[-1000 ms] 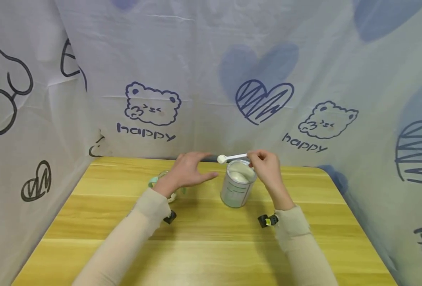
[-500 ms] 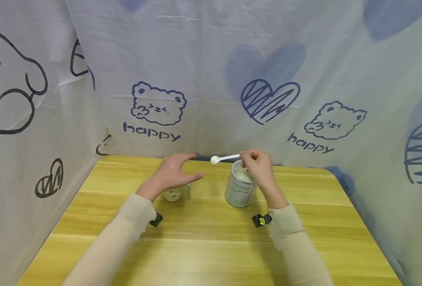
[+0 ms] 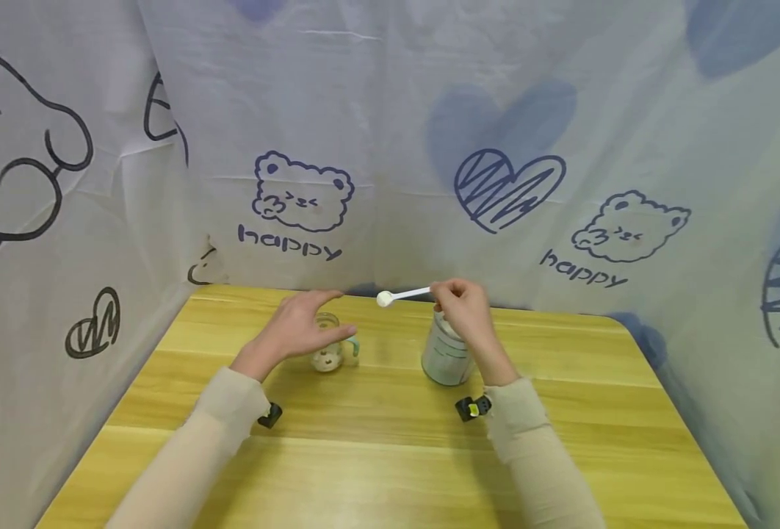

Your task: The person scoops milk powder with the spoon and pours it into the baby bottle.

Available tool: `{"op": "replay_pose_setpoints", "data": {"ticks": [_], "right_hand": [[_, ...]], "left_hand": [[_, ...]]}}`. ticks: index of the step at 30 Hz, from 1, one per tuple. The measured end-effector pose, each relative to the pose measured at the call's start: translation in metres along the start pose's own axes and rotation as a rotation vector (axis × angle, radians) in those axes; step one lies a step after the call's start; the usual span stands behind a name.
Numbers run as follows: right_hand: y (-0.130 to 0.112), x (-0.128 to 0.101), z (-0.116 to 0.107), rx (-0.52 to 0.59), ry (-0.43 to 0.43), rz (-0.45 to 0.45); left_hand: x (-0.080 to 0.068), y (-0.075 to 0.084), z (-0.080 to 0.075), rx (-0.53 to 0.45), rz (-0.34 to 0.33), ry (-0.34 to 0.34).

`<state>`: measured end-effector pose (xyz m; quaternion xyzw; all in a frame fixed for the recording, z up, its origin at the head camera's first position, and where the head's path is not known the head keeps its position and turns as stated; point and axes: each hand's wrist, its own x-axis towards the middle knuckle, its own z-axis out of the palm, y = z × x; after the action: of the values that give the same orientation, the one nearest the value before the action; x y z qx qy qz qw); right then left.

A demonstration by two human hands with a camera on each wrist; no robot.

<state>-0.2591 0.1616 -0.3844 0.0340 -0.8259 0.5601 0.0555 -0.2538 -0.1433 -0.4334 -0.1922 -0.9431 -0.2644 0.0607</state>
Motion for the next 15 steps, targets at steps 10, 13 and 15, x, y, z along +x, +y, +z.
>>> {"op": "replay_pose_setpoints", "data": {"ticks": [10,13,15], "right_hand": [[-0.001,0.001,0.022,0.038,-0.012,-0.026],[-0.001,0.001,0.027,0.05,-0.02,-0.022],[-0.001,0.001,0.031,0.056,-0.023,-0.022]], "left_hand": [[-0.014,-0.016,0.002,-0.014,-0.041,0.001],[-0.018,-0.021,0.003,-0.022,-0.066,-0.008],[-0.02,-0.025,0.004,-0.024,-0.082,-0.012]]}}
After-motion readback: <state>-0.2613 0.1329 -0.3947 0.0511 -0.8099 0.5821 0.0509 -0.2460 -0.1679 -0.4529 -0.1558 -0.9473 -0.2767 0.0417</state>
